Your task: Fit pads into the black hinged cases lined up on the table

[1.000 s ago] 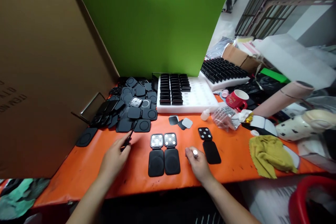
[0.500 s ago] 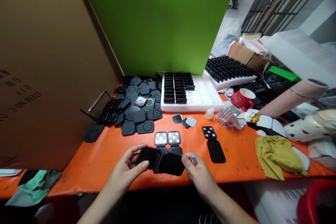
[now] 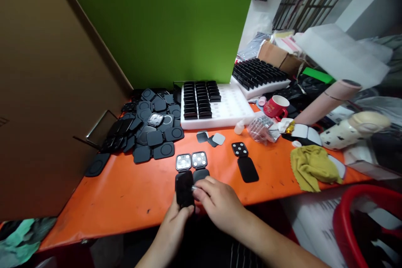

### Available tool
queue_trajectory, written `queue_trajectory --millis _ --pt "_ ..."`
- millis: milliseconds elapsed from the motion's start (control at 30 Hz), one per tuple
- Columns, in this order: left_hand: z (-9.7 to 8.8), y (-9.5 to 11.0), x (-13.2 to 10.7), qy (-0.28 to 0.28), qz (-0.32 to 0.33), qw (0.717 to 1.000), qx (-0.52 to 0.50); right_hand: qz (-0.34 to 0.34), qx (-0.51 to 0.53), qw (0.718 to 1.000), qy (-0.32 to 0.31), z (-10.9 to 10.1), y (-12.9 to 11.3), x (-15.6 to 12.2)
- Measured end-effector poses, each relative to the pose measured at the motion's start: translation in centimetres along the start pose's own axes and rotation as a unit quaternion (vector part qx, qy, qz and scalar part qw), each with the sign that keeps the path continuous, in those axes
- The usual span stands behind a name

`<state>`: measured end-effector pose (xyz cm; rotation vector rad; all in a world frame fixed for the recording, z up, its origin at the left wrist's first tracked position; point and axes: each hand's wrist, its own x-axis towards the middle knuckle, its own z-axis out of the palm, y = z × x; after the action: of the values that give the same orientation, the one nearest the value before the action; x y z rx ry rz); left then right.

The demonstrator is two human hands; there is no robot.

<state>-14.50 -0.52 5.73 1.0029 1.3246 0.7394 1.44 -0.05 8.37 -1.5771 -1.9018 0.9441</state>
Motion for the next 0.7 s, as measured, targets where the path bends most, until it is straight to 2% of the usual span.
queue_trajectory --millis 133,200,367,700 --pt "0.5 -1.1 -0.4 -0.046 0.085 0.986 0.133 -0.014 -0.146 0.989 -0.013 -0.4 -0.9 -0.1" --pt "0.5 -1.3 -0.5 -0.066 0.101 0.978 0.172 -0.018 -0.182 0.983 -0.017 -0.4 -1.0 -0.4" --pt "0.6 -1.5 -0.9 -0.083 0.095 0.969 0.212 -0.042 -0.2 0.978 -0.031 -0.7 -0.7 -0.9" --pt "1.0 -2.0 -1.3 -0.103 0.066 0.97 0.208 -0.025 -0.193 0.979 -0.059 -0.6 -0.4 -1.3"
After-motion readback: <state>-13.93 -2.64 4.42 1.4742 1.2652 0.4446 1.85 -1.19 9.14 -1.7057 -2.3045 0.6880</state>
